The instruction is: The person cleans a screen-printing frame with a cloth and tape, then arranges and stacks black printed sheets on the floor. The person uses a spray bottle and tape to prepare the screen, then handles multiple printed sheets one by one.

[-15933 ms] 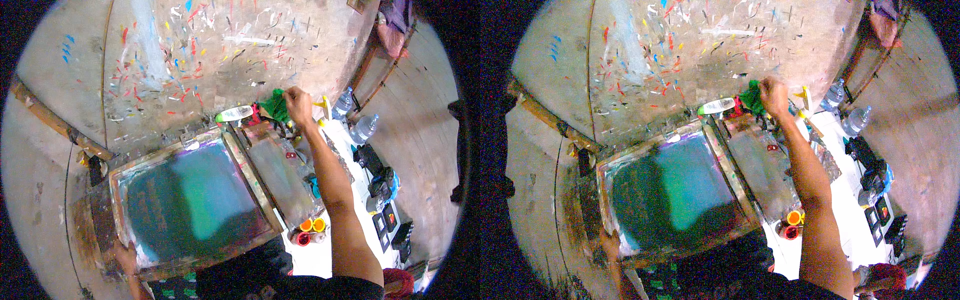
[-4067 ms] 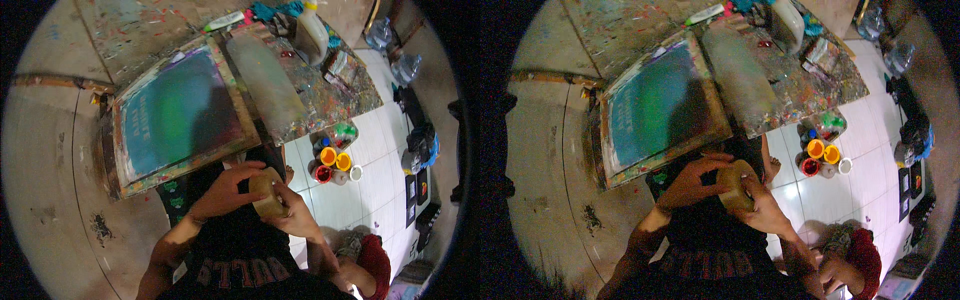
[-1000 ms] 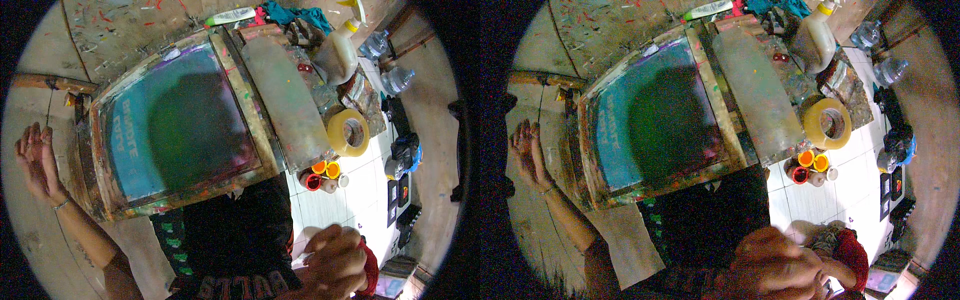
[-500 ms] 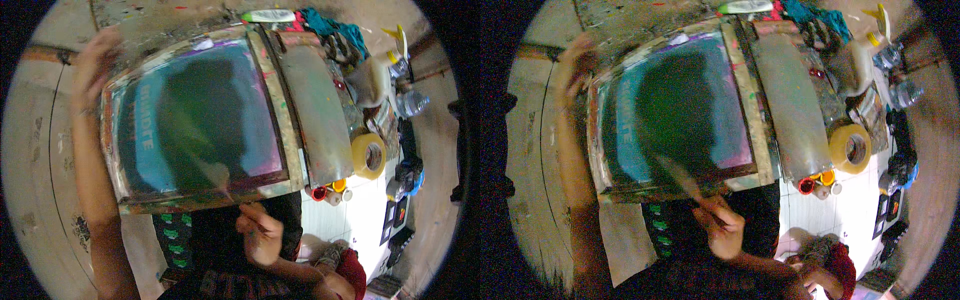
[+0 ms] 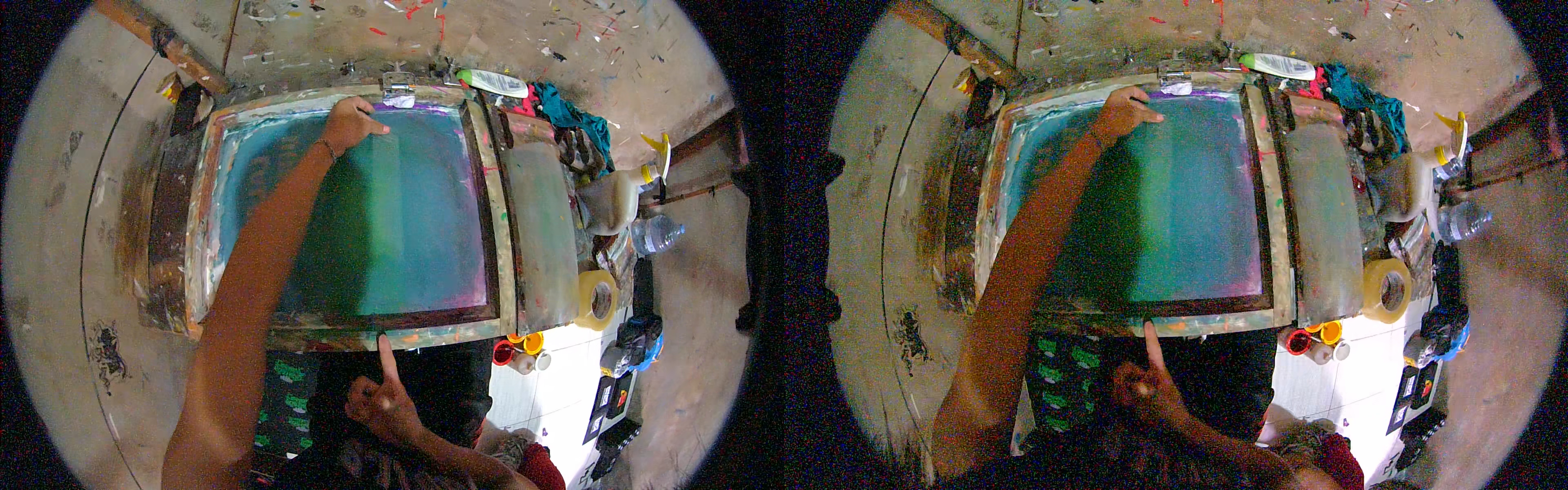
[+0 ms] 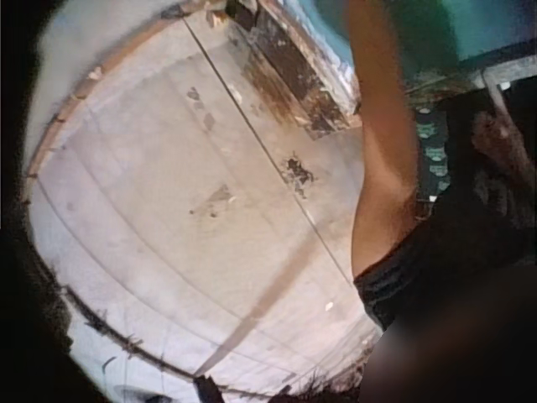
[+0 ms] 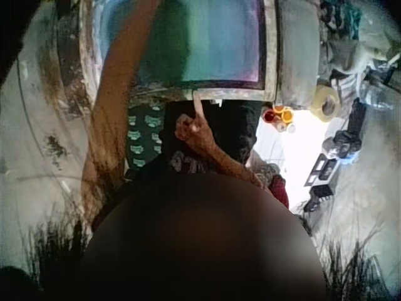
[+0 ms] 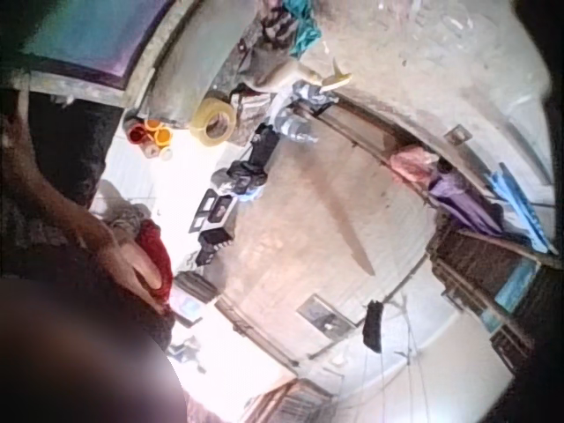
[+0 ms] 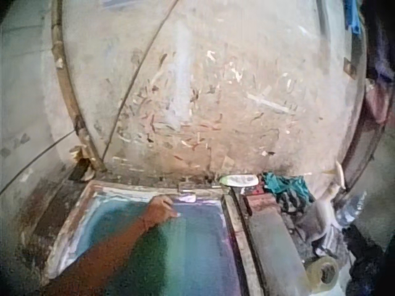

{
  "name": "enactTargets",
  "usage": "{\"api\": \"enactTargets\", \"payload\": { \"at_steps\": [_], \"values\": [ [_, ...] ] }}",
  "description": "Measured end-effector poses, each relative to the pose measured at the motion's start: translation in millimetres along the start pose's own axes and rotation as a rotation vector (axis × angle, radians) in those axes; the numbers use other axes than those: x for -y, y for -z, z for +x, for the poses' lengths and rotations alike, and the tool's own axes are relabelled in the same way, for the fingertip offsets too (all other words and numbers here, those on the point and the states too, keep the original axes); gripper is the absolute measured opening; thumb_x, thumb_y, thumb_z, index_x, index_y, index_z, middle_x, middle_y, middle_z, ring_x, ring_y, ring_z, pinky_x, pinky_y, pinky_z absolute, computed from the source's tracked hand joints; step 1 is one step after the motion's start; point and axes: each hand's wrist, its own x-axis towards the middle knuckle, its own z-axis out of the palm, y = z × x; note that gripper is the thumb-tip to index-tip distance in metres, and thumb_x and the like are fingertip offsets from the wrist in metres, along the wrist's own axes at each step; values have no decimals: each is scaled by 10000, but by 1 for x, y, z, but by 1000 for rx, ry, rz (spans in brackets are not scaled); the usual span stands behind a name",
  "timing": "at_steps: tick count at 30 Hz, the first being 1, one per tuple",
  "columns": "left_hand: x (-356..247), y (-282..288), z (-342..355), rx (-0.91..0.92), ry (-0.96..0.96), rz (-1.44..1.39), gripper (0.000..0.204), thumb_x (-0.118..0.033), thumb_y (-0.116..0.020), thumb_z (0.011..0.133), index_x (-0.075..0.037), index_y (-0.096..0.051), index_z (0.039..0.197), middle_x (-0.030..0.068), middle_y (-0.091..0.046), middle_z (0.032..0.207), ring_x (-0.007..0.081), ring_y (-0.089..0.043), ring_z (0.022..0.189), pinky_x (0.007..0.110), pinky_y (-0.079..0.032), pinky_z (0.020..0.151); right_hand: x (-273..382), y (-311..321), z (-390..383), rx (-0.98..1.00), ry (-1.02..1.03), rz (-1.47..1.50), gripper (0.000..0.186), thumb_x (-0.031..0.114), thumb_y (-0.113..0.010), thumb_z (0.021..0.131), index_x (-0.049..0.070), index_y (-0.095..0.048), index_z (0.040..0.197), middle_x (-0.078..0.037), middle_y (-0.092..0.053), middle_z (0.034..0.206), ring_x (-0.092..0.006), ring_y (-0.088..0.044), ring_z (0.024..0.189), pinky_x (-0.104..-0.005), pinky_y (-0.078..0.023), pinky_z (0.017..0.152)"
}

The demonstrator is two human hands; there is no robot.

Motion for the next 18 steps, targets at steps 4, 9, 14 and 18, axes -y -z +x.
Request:
{"api": "enactTargets", "payload": {
  "at_steps": [4,9,14,18],
  "values": [
    [9,-3,-7,-76,-130,33,493,-271,-906,649,13,-648,959,118,-723,832,187,-686,753,309,-536,728,3,-1,-3,-33,-33,-140,1162,360,-774,827,332,140,1545,-97,-533,851,-192,-460,711,-361,-409,668],
    [6,3,-15,-128,-19,-148,436,-187,-910,625,17,-655,914,107,-725,758,169,-695,711,308,-539,678,9,-4,-5,-66,-60,-299,1173,379,-772,830,298,155,1545,-120,-550,863,-194,-470,707,-351,-417,676],
    [0,6,-13,-123,-77,-96,400,-176,-901,651,15,-658,905,96,-721,767,156,-684,689,293,-534,655,15,-8,0,-20,-50,-304,1198,410,-766,831,290,199,1531,-139,-561,875,-196,-484,715,-344,-420,686],
    [1,1,-11,-110,6,-184,400,-202,-903,646,-1,-670,902,93,-718,768,159,-674,683,296,-534,658,21,-9,1,-46,-62,-316,1205,428,-762,831,288,212,1526,-143,-564,887,-201,-497,727,-343,-421,688]
  ]
}}
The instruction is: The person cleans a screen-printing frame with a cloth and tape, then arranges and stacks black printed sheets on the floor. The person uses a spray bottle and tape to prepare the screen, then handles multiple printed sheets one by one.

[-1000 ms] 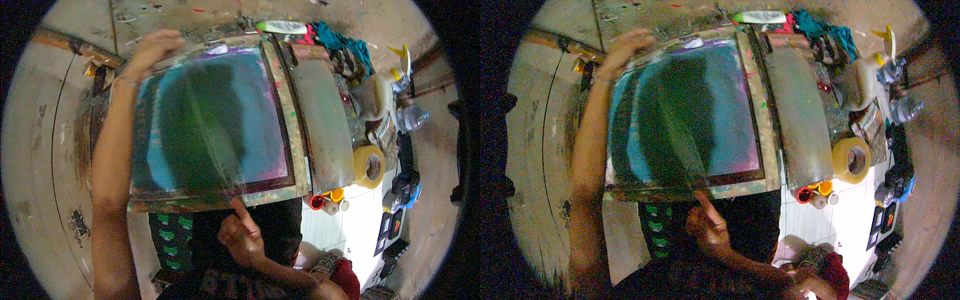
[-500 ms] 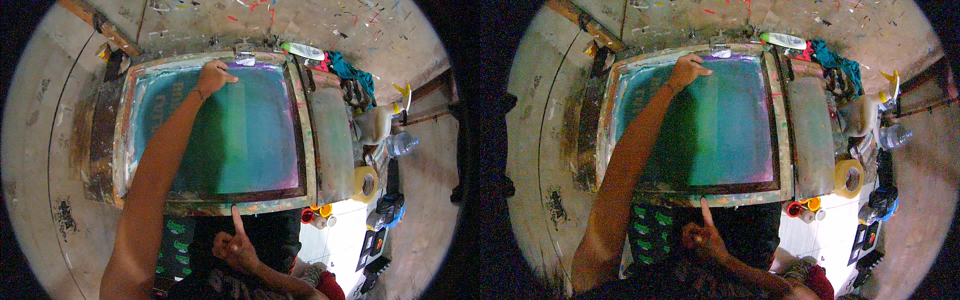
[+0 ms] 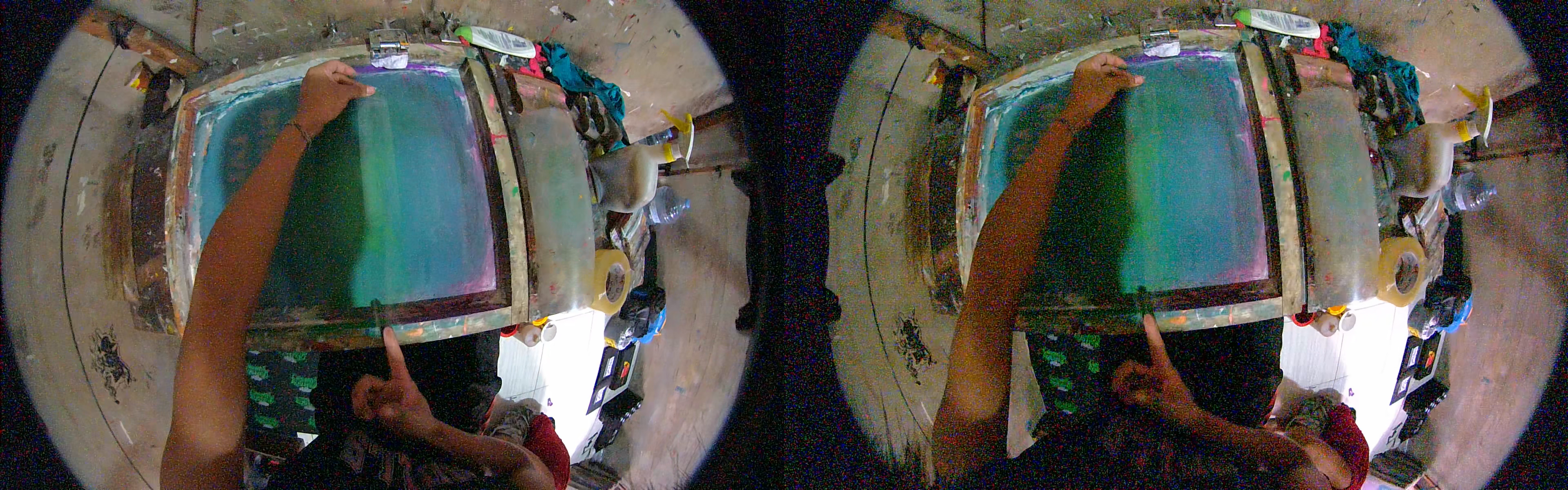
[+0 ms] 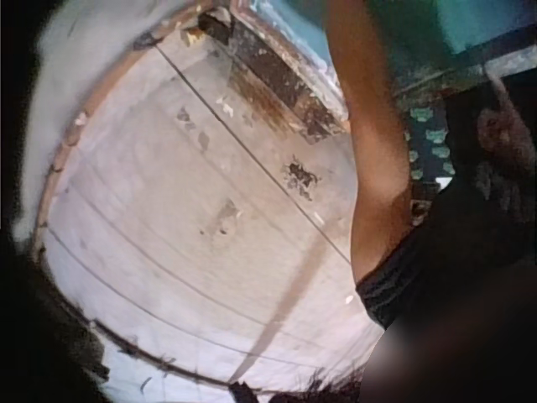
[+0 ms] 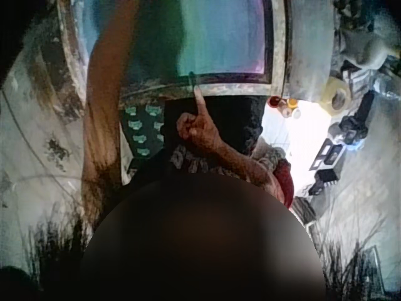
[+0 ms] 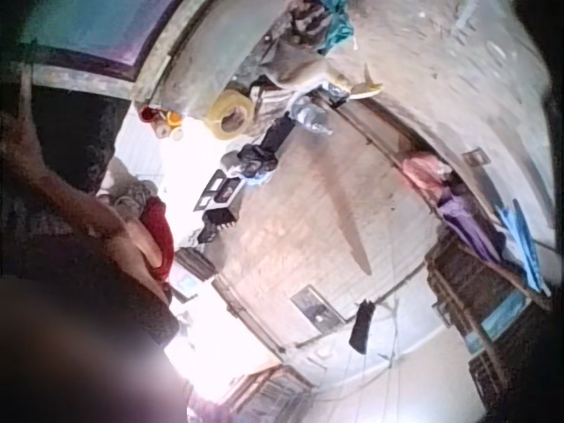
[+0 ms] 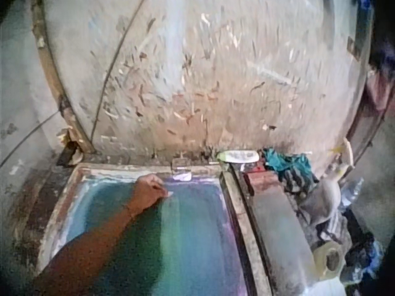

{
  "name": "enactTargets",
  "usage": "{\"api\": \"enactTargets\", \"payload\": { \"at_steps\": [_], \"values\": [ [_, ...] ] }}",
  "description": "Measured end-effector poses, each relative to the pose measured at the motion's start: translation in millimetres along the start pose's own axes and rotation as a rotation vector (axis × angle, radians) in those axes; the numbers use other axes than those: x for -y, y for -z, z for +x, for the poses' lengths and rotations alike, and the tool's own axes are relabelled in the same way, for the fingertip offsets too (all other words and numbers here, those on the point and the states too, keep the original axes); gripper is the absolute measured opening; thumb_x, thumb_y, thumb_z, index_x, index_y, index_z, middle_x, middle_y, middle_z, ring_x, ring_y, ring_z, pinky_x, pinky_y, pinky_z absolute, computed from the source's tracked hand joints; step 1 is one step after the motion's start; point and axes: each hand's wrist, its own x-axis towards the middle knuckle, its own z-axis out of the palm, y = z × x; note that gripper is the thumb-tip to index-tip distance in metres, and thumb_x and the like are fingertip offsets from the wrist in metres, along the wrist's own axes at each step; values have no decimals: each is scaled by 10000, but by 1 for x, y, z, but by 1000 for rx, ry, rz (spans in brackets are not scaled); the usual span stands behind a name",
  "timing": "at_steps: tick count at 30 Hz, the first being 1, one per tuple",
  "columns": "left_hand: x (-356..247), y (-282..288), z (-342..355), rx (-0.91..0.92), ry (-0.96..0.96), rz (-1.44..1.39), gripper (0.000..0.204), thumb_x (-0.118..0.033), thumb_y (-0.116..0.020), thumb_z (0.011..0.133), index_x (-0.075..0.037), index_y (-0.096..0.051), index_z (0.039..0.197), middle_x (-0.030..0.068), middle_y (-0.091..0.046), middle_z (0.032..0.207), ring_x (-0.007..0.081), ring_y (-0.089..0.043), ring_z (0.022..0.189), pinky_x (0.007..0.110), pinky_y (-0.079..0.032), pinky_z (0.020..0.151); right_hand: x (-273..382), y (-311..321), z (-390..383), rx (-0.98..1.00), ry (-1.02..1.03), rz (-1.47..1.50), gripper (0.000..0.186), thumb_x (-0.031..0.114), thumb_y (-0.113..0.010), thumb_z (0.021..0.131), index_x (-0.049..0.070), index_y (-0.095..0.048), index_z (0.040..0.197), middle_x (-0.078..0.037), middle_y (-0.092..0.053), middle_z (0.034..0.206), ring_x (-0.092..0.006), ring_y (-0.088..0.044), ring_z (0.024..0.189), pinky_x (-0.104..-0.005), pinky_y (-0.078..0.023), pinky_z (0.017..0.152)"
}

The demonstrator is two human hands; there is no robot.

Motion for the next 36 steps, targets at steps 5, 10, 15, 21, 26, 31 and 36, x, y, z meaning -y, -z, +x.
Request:
{"api": "enactTargets", "payload": {
  "at_steps": [5,10,15,21,26,31,36],
  "values": [
    [4,-9,0,-19,-50,93,394,-243,-907,632,-28,-686,878,93,-718,778,162,-678,708,305,-538,669,6,4,-4,-24,-2,36,1206,410,-768,831,286,208,1528,-142,-571,886,-208,-504,732,-346,-422,689],
    [4,-18,-5,-39,-48,187,419,-242,-909,621,-32,-683,903,100,-720,799,178,-692,726,319,-545,677,9,8,-6,-11,-12,84,1200,370,-772,835,279,202,1531,-139,-573,863,-207,-514,724,-349,-424,682],
    [-1,-18,-12,-13,-14,203,613,-334,-904,624,-34,-629,1082,137,-709,1008,218,-675,958,376,-519,848,7,9,-4,-3,8,147,1201,344,-776,835,274,200,1532,-149,-580,873,-201,-521,722,-346,-434,684],
    [-27,-16,-61,6,-95,722,1229,-700,-767,607,4,-247,1471,220,-252,1535,425,-209,1417,647,-153,1115,7,4,-2,-29,6,43,1203,341,-775,837,262,206,1529,-160,-591,877,-208,-526,699,-354,-447,675],
    [-58,-16,-159,238,-229,875,1381,-774,-727,568,42,-124,1505,251,-196,1549,452,-146,1440,686,-49,1122,16,0,2,-14,32,24,1188,376,-757,849,221,206,1529,-214,-631,1003,-240,-613,780,-362,-498,704],
    [-93,-15,-224,428,-275,825,1371,-740,-749,558,49,-139,1499,255,-203,1545,451,-141,1446,688,-38,1126,15,-14,-3,88,37,286,1111,312,-726,887,211,169,1539,-216,-642,1104,-272,-663,952,-405,-543,825],
    [-111,-8,-247,580,-411,843,1236,-694,-755,600,18,-243,1471,235,-260,1519,443,-197,1427,671,-95,1127,7,-27,-15,298,-241,-54,964,113,-668,919,176,48,1561,-167,-656,1092,-223,-650,983,-382,-537,869]
  ]
}}
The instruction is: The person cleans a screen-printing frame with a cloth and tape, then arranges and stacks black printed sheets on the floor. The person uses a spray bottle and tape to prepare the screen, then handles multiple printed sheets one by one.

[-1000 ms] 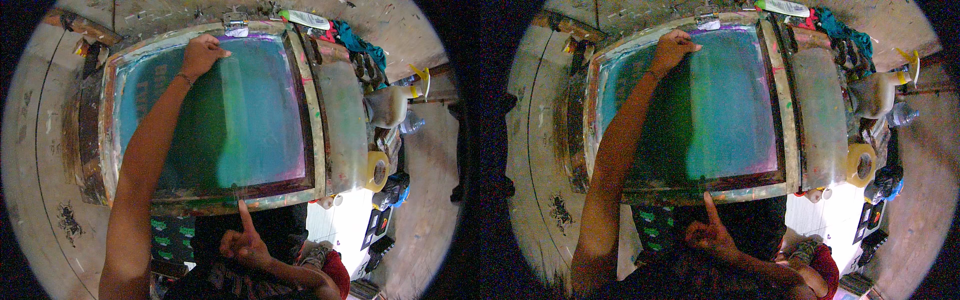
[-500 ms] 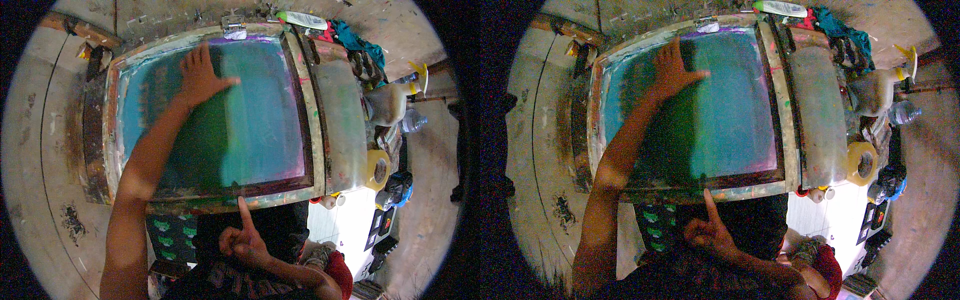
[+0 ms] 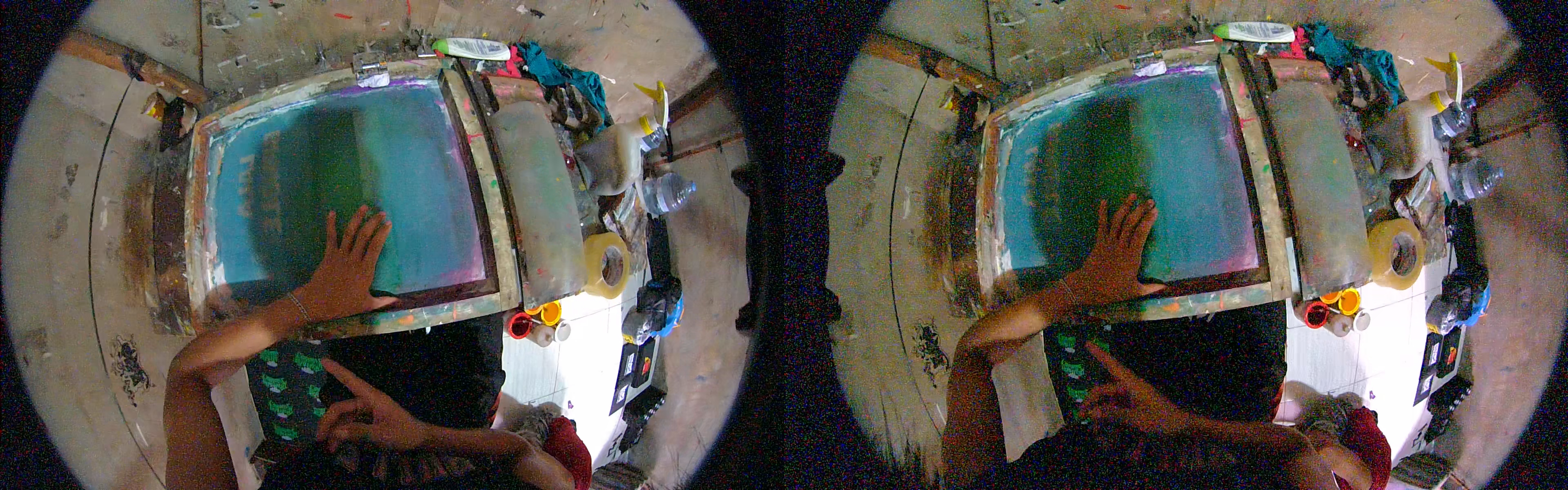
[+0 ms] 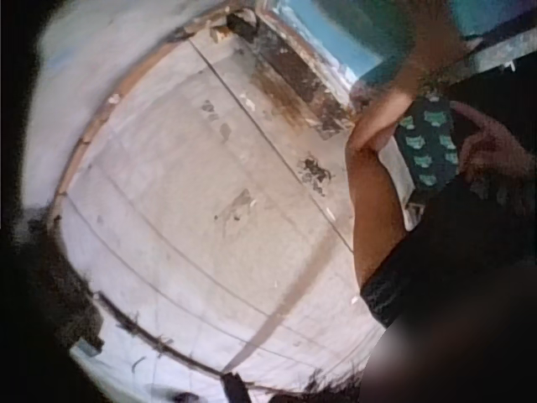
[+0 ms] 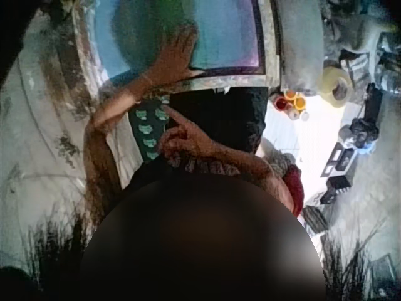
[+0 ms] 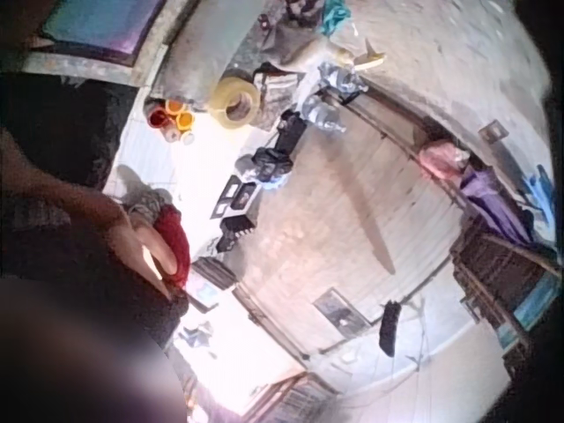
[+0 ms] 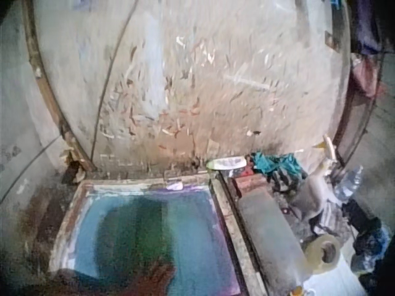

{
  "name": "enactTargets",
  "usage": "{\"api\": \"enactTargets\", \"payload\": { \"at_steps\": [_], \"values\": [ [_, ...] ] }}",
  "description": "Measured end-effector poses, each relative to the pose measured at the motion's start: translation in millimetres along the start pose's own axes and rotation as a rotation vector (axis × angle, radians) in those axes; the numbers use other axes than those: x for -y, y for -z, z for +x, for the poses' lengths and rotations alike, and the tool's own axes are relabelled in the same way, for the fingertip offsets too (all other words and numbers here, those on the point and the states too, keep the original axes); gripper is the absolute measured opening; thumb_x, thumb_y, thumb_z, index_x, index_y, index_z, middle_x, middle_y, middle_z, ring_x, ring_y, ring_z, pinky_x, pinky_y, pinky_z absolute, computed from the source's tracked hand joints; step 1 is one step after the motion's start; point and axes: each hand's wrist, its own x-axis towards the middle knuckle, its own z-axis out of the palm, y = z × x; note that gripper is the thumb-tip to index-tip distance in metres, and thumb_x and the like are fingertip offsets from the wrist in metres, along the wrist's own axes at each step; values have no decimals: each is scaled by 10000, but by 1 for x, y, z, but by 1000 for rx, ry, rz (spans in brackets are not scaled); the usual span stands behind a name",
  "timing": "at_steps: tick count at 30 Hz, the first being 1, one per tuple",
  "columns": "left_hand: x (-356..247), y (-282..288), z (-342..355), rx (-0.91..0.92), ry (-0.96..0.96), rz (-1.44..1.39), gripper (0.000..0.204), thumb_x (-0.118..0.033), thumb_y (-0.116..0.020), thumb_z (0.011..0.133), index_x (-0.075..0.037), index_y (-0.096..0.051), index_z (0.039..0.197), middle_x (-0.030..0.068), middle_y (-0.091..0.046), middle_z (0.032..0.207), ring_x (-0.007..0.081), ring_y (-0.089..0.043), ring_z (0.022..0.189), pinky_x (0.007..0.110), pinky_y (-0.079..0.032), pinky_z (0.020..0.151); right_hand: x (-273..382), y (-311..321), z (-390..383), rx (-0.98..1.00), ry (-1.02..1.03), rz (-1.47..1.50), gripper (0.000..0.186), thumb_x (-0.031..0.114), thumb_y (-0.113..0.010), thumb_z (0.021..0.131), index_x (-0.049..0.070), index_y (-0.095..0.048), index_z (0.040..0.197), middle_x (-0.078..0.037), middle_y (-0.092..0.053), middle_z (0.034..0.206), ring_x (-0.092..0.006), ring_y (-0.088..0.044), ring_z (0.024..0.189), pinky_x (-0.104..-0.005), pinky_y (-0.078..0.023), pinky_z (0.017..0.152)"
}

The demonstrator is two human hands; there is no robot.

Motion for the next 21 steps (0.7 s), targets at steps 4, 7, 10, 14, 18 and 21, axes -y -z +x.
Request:
{"api": "enactTargets", "payload": {
  "at_steps": [4,7,10,14,18,21],
  "values": [
    [17,-7,8,54,-93,-154,975,-657,-701,722,-16,-395,1390,222,-371,1440,433,-316,1357,642,-190,1102,2,10,-5,-113,-37,-152,841,67,-651,925,134,-96,1553,-141,-665,1068,-195,-642,987,-353,-534,863],
    [43,-14,41,-90,-59,-134,817,-621,-641,813,-11,-461,1326,229,-445,1368,424,-403,1292,597,-268,1079,9,26,-11,-166,63,-238,749,66,-642,932,98,-186,1526,-128,-665,1046,-188,-641,980,-335,-532,859],
    [90,-12,104,-264,30,-38,752,-597,-583,867,17,-478,1289,235,-482,1331,413,-459,1250,557,-329,1055,18,41,-21,-239,121,-408,674,74,-642,935,61,-259,1490,-116,-664,1036,-185,-640,980,-330,-528,860],
    [130,-12,156,-326,50,110,681,-554,-529,919,17,-491,1288,230,-484,1353,413,-467,1244,543,-340,1054,34,53,-43,-280,212,-437,631,93,-662,925,60,-324,1457,-98,-663,1033,-171,-633,978,-321,-515,862],
    [133,-11,158,-191,84,121,636,-486,-493,958,-13,-452,1381,202,-478,1408,379,-472,1268,546,-329,1066,62,53,-84,-389,331,-589,530,104,-676,914,71,-444,1389,-55,-662,984,-129,-624,927,-301,-497,846],
    [109,4,151,-141,203,49,520,-401,-481,989,-20,-522,1342,185,-479,1431,371,-457,1314,502,-293,1125,99,60,-140,-574,552,-892,322,105,-688,900,33,-593,1199,-63,-677,937,-134,-646,819,-294,-508,768]
  ]
}}
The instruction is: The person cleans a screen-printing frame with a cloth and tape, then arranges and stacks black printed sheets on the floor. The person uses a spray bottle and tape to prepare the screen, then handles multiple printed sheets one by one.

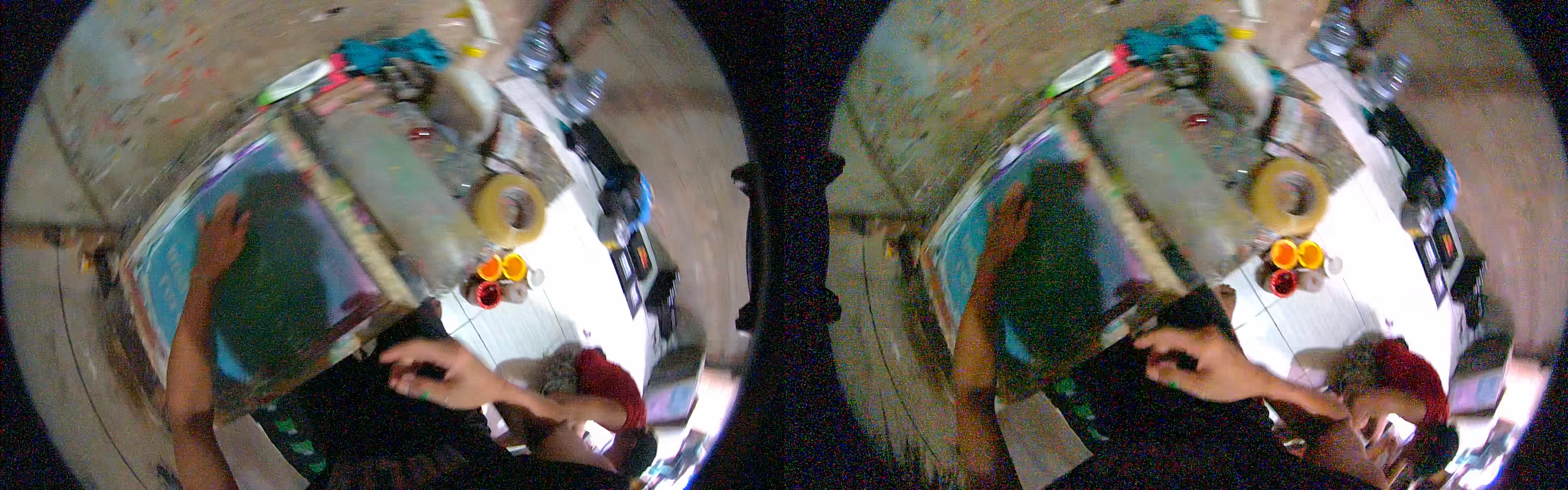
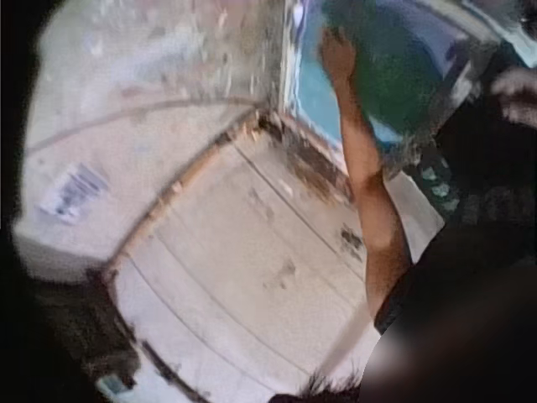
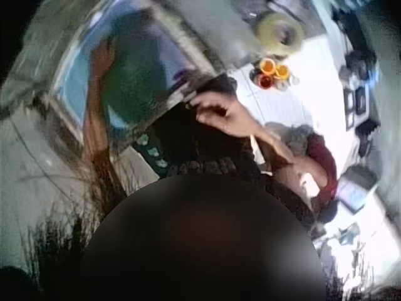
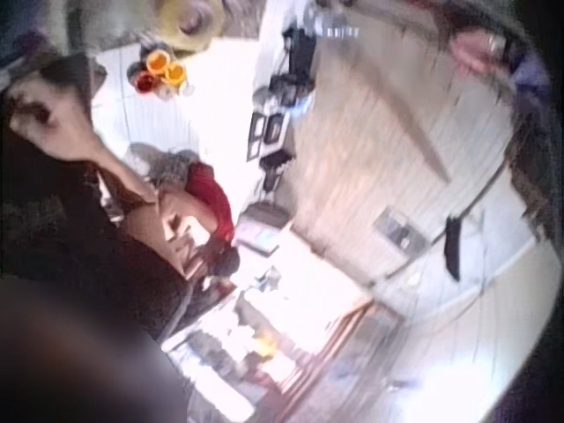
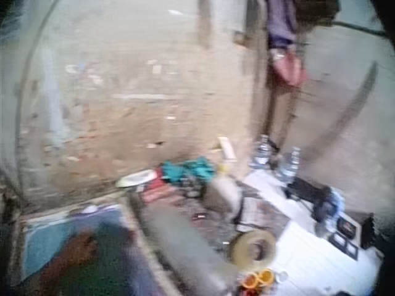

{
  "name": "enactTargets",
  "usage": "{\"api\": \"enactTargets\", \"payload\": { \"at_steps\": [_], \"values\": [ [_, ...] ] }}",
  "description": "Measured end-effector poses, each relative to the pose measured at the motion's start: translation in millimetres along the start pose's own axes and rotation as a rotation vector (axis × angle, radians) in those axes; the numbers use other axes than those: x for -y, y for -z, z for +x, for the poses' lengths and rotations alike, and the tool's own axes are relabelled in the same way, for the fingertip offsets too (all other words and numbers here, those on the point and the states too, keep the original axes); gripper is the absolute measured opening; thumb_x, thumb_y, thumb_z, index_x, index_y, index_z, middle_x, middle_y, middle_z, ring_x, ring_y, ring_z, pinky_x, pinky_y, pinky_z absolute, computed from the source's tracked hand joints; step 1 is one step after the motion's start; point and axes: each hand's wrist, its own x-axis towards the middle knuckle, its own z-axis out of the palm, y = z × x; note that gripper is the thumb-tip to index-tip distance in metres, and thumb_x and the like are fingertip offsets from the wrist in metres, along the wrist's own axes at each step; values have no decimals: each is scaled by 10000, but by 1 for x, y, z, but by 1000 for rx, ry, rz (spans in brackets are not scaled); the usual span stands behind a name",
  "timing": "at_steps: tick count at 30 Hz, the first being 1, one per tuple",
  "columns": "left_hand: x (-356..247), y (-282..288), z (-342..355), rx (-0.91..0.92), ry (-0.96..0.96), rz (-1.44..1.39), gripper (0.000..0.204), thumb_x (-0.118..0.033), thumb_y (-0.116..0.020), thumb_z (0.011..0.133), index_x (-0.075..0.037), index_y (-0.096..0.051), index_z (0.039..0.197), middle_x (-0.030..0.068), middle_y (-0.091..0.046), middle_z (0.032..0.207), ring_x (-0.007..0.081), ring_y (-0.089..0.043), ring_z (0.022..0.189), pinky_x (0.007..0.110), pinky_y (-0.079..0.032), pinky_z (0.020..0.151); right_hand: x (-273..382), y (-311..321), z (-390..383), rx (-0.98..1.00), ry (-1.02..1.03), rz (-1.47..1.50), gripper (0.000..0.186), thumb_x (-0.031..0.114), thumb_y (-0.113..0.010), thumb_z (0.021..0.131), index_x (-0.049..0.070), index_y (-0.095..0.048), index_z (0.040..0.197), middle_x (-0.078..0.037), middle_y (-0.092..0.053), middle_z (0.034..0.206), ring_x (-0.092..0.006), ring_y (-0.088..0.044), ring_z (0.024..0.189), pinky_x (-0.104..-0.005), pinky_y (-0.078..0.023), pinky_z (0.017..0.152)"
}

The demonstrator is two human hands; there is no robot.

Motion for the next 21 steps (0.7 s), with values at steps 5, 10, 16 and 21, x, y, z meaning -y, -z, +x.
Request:
{"api": "enactTargets", "payload": {
  "at_steps": [5,10,16,21],
  "values": [
    [-114,44,-9,-152,-210,-284,395,-234,-583,942,4,-572,1258,222,-589,1271,388,-548,1198,458,-403,1034,10,112,-10,-715,20,-760,329,132,-712,815,-9,-629,1101,-164,-674,917,-318,-668,855,-391,-527,798],
    [-285,28,38,-17,-745,-674,518,-150,-714,797,-12,-549,1268,204,-635,1164,389,-587,1101,473,-428,965,-9,162,-14,-645,-104,-1190,567,281,-758,787,30,-550,1251,-187,-599,1184,-357,-538,1152,-488,-385,995],
    [-360,5,95,250,-794,-299,356,-147,-760,733,-102,-678,1076,109,-703,1003,293,-654,970,436,-376,959,-42,175,-10,-567,-171,-1368,596,354,-756,758,75,-579,1254,-118,-604,1214,-300,-502,1221,-606,-270,1038],
    [-365,24,100,308,-741,-210,53,-196,-760,724,-163,-722,707,30,-701,715,229,-667,776,412,-341,870,-39,179,-15,-612,-187,-1371,517,313,-772,757,60,-635,1187,-100,-647,1158,-255,-520,1196,-563,-257,1030]
  ]
}}
